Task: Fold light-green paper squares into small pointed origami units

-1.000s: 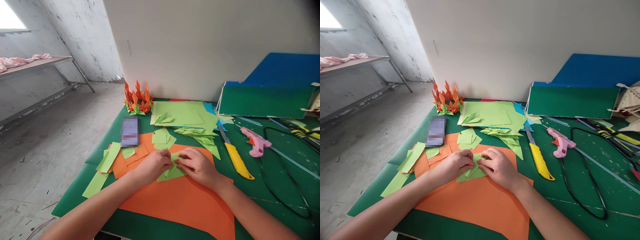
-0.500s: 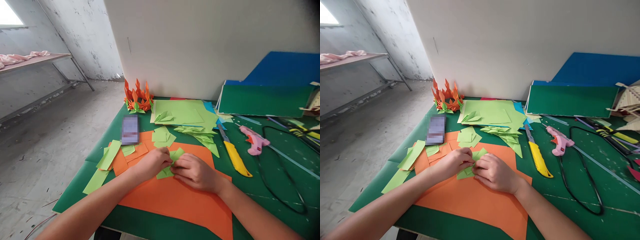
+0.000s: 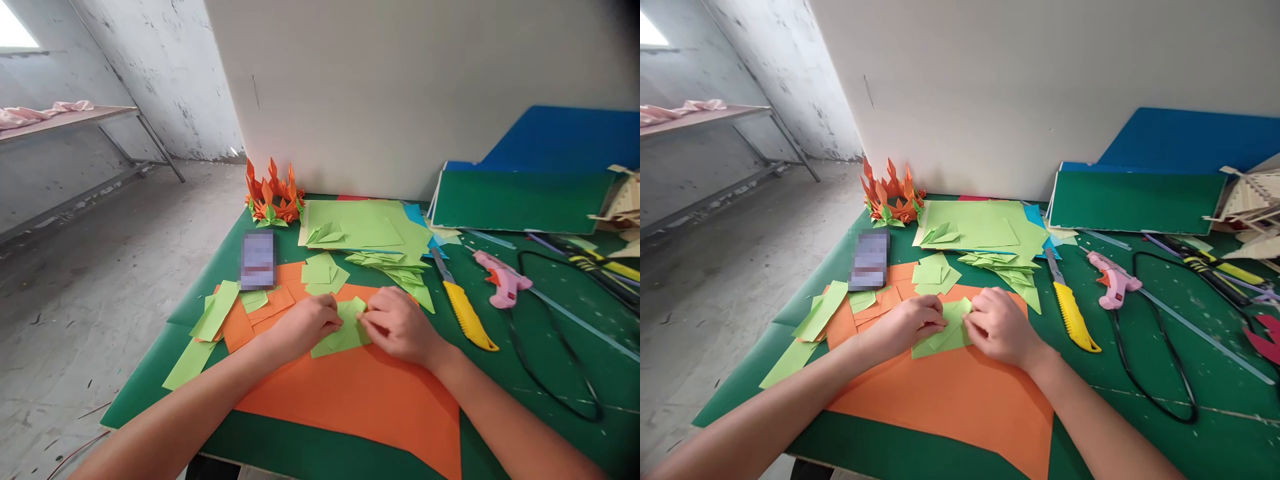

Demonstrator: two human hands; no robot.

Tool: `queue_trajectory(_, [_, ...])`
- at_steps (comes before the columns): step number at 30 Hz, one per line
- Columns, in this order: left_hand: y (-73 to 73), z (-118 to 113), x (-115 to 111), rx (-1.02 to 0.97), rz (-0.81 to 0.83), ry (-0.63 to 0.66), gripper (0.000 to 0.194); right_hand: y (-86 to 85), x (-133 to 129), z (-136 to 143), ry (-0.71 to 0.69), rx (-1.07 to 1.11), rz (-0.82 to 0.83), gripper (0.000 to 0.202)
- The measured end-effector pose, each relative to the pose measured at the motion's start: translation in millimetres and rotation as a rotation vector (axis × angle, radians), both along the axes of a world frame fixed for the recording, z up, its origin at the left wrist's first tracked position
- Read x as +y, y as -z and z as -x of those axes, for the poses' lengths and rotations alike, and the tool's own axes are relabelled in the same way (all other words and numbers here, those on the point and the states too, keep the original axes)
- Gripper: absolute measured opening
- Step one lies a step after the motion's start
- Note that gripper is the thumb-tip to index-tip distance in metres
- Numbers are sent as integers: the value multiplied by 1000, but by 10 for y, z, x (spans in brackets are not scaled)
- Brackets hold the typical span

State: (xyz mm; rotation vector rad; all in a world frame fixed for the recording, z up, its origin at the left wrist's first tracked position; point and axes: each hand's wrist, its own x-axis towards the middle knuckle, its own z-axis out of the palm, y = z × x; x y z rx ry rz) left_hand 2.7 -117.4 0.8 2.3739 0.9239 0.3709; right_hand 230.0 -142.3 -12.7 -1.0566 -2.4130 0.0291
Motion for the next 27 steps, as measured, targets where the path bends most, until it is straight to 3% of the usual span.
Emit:
queue_trajectory(3, [17, 3, 0, -13, 1, 3, 21, -7, 77, -126, 98, -10, -23, 36])
queue_trajectory(7, [40, 5, 17, -37, 46, -30, 20, 11, 98, -174, 121, 17, -27, 32])
queue_trajectory(10, [31, 13, 33, -73, 135, -56, 13, 19, 61, -125, 135, 98, -45, 19])
queue_trajectory(12, [21, 26, 38, -111, 184, -70, 9, 17, 20, -66, 109, 152, -20, 15])
queue_trajectory(15, [19, 46, 33, -173, 254, -170, 19, 12, -47, 35, -5, 156, 132, 34])
queue_trajectory(18, [22, 50, 27, -249, 329, -236, 24, 17, -86, 106, -55, 95, 208, 36])
queue_trajectory(23, [-27, 12, 17, -209, 208, -235, 20, 39, -80, 100, -108, 98, 167, 24])
queue_trajectory(27, [-48, -4, -6, -198, 235, -212, 18, 44, -69, 63, -123, 166, 110, 20])
